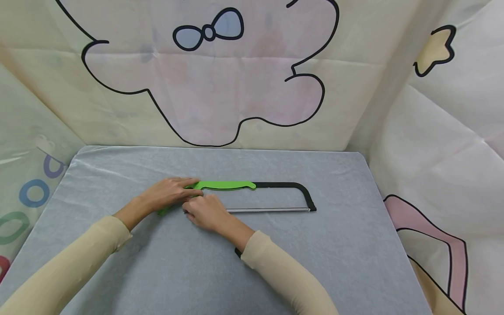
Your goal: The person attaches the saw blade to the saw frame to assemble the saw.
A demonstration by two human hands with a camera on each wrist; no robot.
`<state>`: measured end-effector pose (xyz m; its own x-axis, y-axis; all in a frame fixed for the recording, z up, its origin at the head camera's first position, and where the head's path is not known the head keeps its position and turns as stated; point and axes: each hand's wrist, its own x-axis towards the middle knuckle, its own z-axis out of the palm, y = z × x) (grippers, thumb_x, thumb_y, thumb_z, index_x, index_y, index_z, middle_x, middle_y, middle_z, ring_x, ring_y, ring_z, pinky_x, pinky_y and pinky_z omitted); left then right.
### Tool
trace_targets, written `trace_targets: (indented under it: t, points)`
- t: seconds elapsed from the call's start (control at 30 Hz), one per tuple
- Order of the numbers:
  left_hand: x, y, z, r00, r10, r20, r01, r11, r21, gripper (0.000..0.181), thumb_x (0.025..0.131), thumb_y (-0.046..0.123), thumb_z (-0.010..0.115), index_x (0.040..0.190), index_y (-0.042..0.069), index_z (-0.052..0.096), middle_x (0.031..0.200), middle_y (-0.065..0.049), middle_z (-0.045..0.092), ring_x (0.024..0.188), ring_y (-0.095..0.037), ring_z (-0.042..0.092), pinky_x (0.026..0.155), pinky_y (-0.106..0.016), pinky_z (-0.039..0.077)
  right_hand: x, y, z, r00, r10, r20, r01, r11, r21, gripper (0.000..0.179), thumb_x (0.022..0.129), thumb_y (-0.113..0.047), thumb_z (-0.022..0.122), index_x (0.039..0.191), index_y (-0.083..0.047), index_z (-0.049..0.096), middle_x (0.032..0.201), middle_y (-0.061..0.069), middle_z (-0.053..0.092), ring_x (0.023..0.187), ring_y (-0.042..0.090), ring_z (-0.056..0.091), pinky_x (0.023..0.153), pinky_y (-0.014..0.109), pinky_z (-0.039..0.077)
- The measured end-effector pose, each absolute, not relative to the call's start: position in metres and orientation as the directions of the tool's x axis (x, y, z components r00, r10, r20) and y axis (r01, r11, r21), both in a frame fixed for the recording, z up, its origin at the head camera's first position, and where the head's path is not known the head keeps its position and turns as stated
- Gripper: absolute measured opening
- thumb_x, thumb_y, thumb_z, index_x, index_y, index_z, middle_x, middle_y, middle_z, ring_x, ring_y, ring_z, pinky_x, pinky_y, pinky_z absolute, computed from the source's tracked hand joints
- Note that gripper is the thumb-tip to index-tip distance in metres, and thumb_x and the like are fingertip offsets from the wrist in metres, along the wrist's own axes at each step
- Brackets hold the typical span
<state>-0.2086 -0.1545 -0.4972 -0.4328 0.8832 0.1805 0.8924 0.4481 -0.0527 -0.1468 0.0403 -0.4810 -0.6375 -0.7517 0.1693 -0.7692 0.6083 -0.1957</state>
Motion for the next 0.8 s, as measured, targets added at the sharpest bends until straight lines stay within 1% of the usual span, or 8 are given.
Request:
trace_targets:
  t: [0.1, 0.27, 0.33, 0.47, 0.5, 0.67, 0.8]
  points:
    - [-0.2086, -0.1547, -0.4974, -0.435, 0.883, 0.177, 0.891, 0.45, -0.057, 0.031, 0.094, 0.031, 0.069, 0.124, 0.029, 0.068, 0.132, -0.012, 0.062, 0.11, -0.028, 0.066, 0.08, -0.04, 0.057, -0.1466, 0.0406, -0.4816, -0.628, -0.76, 0.169, -0.776, 0.596, -0.204, 0.006, 0.094, -0.02, 0.07, 0.092, -0.021, 0.075, 0.087, -0.009, 0.071, 0.07, 0.006, 0.063, 0.058, 0.021, 0.048]
    - [-0.2082, -0.1548, -0.4974, -0.439, 0.882, 0.174, 0.889, 0.454, -0.056, 0.031, 0.093, 0.029, 0.07, 0.124, 0.028, 0.067, 0.133, -0.012, 0.062, 0.109, -0.028, 0.066, 0.079, -0.041, 0.057, -0.1469, 0.041, -0.4827, -0.623, -0.762, 0.174, -0.78, 0.591, -0.205, 0.006, 0.094, -0.019, 0.07, 0.092, -0.021, 0.075, 0.087, -0.008, 0.071, 0.071, 0.007, 0.063, 0.06, 0.022, 0.049]
    - [-0.2081, -0.1547, -0.4971, -0.442, 0.88, 0.173, 0.888, 0.456, -0.05, 0.031, 0.093, 0.026, 0.07, 0.125, 0.028, 0.067, 0.133, -0.012, 0.062, 0.109, -0.029, 0.066, 0.079, -0.041, 0.057, -0.1469, 0.0413, -0.4828, -0.627, -0.758, 0.18, -0.776, 0.59, -0.223, 0.005, 0.094, -0.023, 0.071, 0.095, -0.019, 0.075, 0.089, -0.007, 0.071, 0.073, 0.007, 0.064, 0.061, 0.022, 0.05]
    - [-0.2075, -0.155, -0.4958, -0.454, 0.875, 0.169, 0.884, 0.466, -0.035, 0.033, 0.094, 0.021, 0.07, 0.126, 0.027, 0.068, 0.134, -0.013, 0.061, 0.108, -0.03, 0.067, 0.079, -0.042, 0.057, -0.1481, 0.0421, -0.4829, -0.661, -0.727, 0.186, -0.748, 0.617, -0.246, 0.017, 0.095, -0.031, 0.069, 0.099, -0.015, 0.075, 0.091, -0.005, 0.071, 0.074, 0.007, 0.065, 0.063, 0.022, 0.051]
    - [-0.2076, -0.1552, -0.4956, -0.456, 0.874, 0.169, 0.884, 0.467, -0.032, 0.034, 0.093, 0.02, 0.07, 0.126, 0.027, 0.068, 0.134, -0.013, 0.061, 0.108, -0.03, 0.067, 0.08, -0.043, 0.057, -0.1485, 0.0424, -0.4831, -0.671, -0.718, 0.183, -0.739, 0.629, -0.243, 0.02, 0.096, -0.033, 0.068, 0.099, -0.015, 0.074, 0.09, -0.005, 0.071, 0.073, 0.007, 0.064, 0.062, 0.022, 0.05]
    - [-0.2087, -0.1559, -0.4963, -0.452, 0.875, 0.173, 0.887, 0.461, -0.02, 0.035, 0.092, 0.023, 0.073, 0.126, 0.026, 0.069, 0.133, -0.013, 0.061, 0.11, -0.031, 0.066, 0.083, -0.043, 0.057, -0.1503, 0.0423, -0.4824, -0.703, -0.698, 0.136, -0.71, 0.675, -0.202, 0.022, 0.097, -0.037, 0.065, 0.09, -0.017, 0.072, 0.076, -0.005, 0.066, 0.059, 0.008, 0.057, 0.052, 0.025, 0.045]
    - [-0.2101, -0.1559, -0.4974, -0.439, 0.881, 0.175, 0.893, 0.449, -0.023, 0.034, 0.092, 0.023, 0.072, 0.126, 0.027, 0.068, 0.134, -0.014, 0.061, 0.112, -0.031, 0.065, 0.084, -0.044, 0.056, -0.1506, 0.0405, -0.4811, -0.706, -0.703, 0.088, -0.704, 0.684, -0.189, 0.02, 0.096, -0.037, 0.067, 0.089, -0.018, 0.071, 0.07, -0.008, 0.061, 0.056, 0.007, 0.052, 0.052, 0.026, 0.044]
